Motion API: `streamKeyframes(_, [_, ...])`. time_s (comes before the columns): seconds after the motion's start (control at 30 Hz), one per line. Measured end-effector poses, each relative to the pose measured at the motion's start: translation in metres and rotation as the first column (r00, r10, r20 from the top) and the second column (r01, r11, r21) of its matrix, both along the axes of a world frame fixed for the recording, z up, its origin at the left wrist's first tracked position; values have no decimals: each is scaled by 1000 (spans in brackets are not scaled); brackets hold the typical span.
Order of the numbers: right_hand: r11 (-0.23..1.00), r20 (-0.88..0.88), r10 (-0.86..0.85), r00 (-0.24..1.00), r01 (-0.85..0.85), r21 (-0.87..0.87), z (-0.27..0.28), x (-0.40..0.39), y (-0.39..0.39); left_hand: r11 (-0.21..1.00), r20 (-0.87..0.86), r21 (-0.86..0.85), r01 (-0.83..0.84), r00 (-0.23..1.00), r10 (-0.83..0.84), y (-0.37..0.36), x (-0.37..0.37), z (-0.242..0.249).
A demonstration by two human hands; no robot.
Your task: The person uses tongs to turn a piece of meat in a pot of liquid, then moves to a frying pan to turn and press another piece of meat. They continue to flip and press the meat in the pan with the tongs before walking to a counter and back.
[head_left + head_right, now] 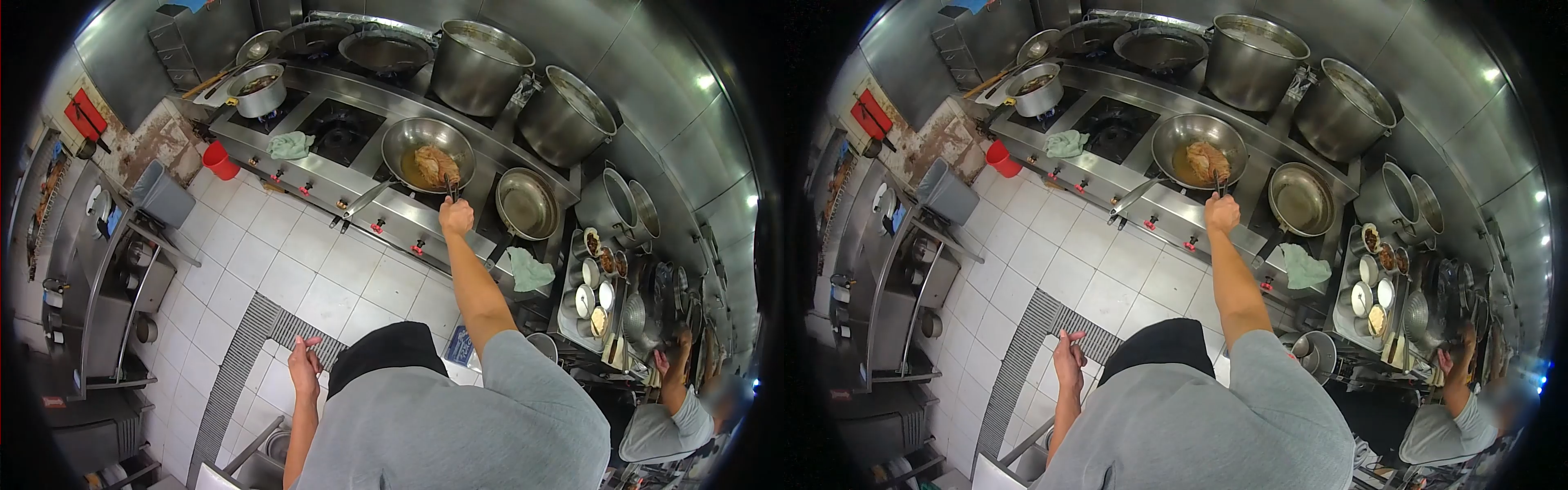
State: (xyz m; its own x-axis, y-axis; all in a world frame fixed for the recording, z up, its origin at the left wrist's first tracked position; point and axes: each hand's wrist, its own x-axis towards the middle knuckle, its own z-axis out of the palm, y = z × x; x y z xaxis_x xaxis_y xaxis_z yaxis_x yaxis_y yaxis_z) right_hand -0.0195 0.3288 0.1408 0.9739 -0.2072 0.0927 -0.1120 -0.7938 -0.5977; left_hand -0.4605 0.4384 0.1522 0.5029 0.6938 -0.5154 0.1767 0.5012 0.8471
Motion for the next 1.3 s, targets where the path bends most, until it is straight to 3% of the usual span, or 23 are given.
streamKeyframes(1.0, [994,-15,46,999,-47,-94,2,4,-8,999,-15,31,16,1000,-16,6,0,5])
streamKeyframes(1.17, [993,52,73,996,-67,-101,1,2,-9,998,2,59,8,1000,-8,8,-2,2])
streamKeyframes(1.3, [993,-7,64,998,-65,-100,8,-2,-9,1000,19,28,-3,1000,2,5,-3,3])
